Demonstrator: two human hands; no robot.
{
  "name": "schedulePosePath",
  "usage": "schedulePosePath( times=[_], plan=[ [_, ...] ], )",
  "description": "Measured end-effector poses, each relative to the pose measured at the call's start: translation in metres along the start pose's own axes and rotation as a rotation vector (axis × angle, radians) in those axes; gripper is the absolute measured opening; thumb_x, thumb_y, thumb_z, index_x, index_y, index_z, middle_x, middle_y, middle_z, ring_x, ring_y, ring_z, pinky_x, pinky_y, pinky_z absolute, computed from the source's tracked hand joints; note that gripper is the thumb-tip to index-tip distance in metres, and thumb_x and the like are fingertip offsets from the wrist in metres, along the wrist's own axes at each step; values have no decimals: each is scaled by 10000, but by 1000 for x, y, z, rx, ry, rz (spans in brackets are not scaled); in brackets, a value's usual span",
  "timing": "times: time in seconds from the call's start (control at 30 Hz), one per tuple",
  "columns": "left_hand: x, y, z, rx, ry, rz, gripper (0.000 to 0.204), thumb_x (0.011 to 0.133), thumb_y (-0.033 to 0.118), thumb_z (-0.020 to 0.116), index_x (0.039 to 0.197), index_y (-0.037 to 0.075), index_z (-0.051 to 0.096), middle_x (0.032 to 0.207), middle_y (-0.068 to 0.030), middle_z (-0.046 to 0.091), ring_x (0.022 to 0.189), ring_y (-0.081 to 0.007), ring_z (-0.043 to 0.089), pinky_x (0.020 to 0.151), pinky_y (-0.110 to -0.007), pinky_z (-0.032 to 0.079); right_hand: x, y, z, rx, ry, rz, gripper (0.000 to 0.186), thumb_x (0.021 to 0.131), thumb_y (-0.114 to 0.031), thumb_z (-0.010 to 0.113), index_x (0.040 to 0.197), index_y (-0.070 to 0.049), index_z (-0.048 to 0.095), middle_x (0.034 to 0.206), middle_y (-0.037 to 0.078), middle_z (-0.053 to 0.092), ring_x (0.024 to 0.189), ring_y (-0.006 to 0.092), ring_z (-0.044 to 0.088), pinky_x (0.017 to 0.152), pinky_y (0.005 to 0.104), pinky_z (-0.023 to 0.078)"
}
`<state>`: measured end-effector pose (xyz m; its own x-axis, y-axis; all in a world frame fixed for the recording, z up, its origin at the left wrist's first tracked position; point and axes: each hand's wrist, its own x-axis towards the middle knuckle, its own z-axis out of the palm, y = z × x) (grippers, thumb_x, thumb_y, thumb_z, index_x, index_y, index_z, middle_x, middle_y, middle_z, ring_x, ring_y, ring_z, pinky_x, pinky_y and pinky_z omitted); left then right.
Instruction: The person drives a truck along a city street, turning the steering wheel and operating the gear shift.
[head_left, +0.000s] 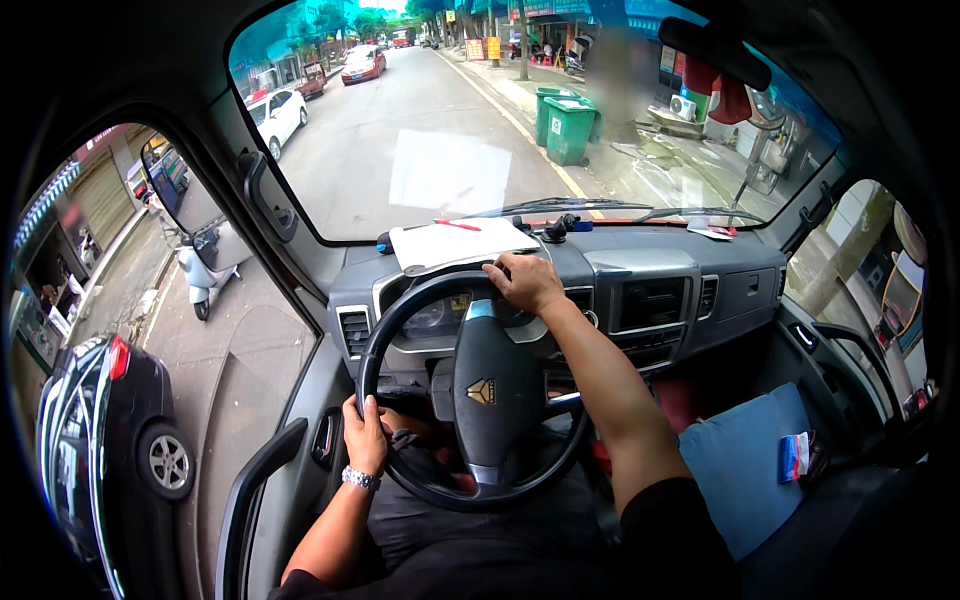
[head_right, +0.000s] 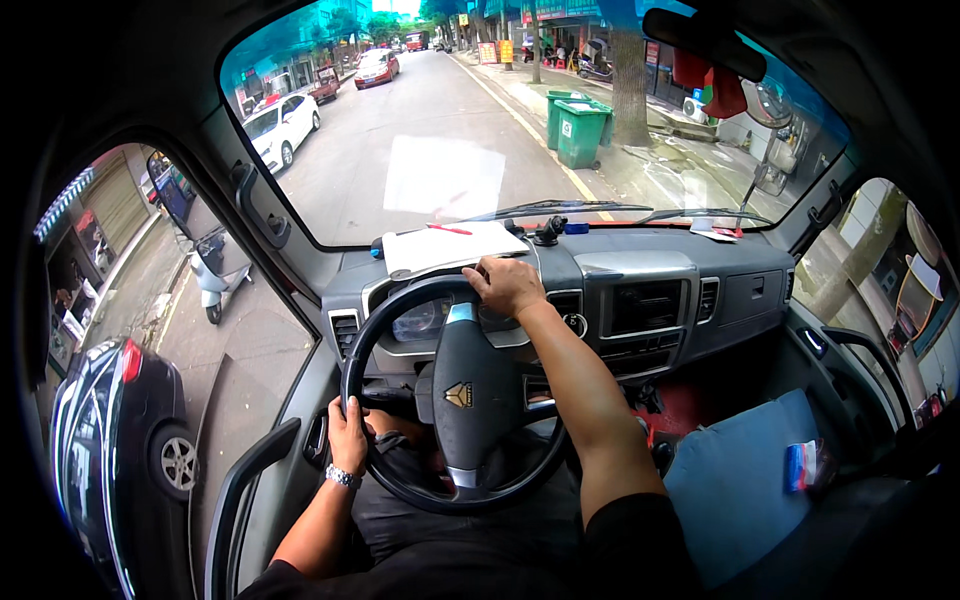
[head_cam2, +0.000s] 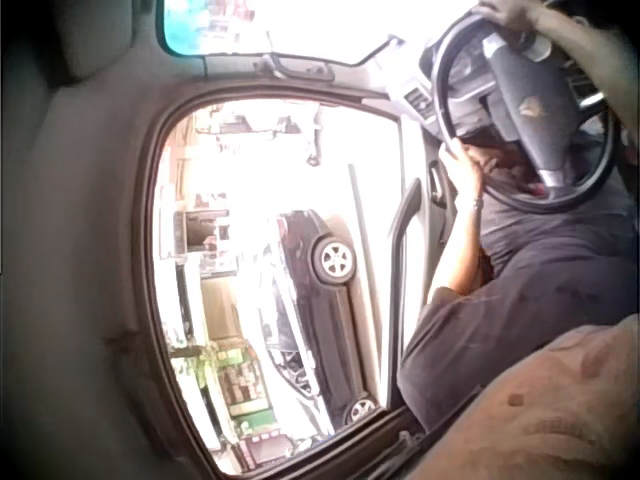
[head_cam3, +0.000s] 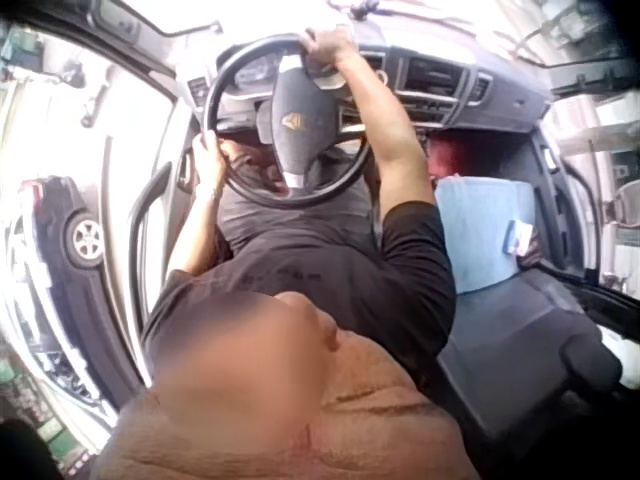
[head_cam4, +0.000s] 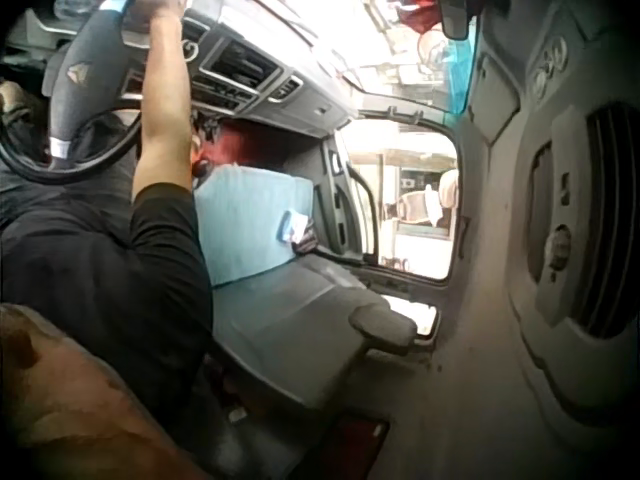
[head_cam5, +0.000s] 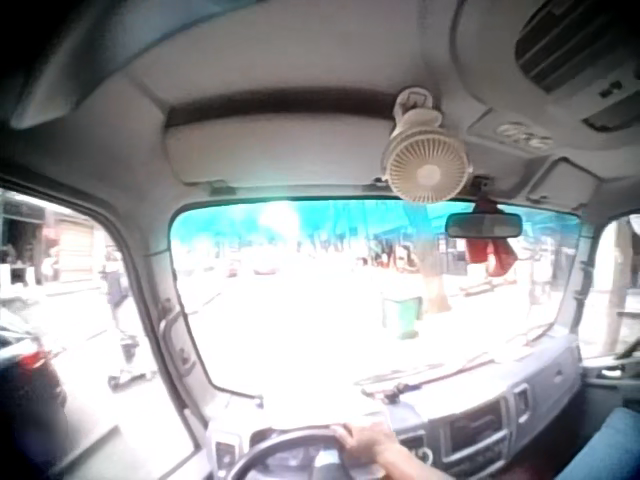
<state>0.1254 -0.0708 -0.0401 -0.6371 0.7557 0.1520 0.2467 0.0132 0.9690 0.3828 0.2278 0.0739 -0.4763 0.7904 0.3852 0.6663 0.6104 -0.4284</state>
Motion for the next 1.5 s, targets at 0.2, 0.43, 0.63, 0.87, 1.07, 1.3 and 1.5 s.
schedulePosePath(
  times=[0.2, 0.43, 0.63, 0.87, 1.07, 1.3, 1.5],
  plan=[
    [48, 19, -4, 100, -168, 2, 475, 1111, 425, 558, 1336, 11, 502, 853, -65, 645, 541, -110, 601, 469, -284, 515, -20, 27, -4, 95, -152, 207, 677, 1016, -711, 482, 1274, -140, 738, 1189, 186, 764, 1211, 367, 685, 1058, 482, 499],
    [89, 35, 3, 311, -183, 67, 462, 1072, 410, 621, 1303, 10, 602, 802, -107, 722, 592, -200, 687, 572, -362, 554, -56, 41, -10, 452, -218, 384, 723, 1006, -698, 570, 1329, -58, 666, 1030, 162, 765, 855, 259, 767, 860, 385, 574],
    [125, 50, 17, 522, -230, 254, 497, 1069, 463, 612, 1257, 4, 649, 778, -124, 706, 597, -230, 695, 582, -390, 550, -98, 57, -11, 455, -111, 358, 644, 1019, -592, 648, 1297, -11, 631, 1022, 146, 739, 931, 224, 708, 850, 352, 541],
    [151, 95, 57, 913, -199, 516, 519, 1092, 527, 485, 1052, 74, 735, 853, -255, 732, 840, -481, 707, 770, -579, 546, -176, 79, 18, 738, 108, 434, 498, 1063, -456, 661, 1265, -4, 615, 922, 75, 698, 809, 164, 648, 745, 345, 540],
    [166, 126, 100, 1122, -301, 603, 579, 1118, 540, 383, 982, 78, 705, 879, -238, 755, 865, -445, 736, 760, -555, 569, -232, 40, 35, 882, 317, 575, 496, 1078, -416, 638, 1335, -9, 517, 857, 76, 669, 572, 152, 634, 506, 337, 543],
    [158, 136, 185, 1042, -325, 740, 620, 1127, 539, 334, 1014, 86, 740, 985, -230, 767, 934, -432, 732, 808, -536, 570, -322, -6, 60, 1196, 246, 642, 598, 1127, -344, 544, 1507, 21, 263, 1107, 133, 645, 855, 189, 692, 735, 305, 580],
    [130, 151, 238, 1124, -396, 876, 524, 1132, 484, 364, 1063, 123, 739, 1047, -155, 741, 1031, -358, 680, 919, -547, 476, -362, -28, 74, 1251, 73, 762, 576, 1093, -361, 613, 1430, 54, 397, 1193, 96, 596, 1165, 182, 564, 1025, 345, 469]
  ],
)
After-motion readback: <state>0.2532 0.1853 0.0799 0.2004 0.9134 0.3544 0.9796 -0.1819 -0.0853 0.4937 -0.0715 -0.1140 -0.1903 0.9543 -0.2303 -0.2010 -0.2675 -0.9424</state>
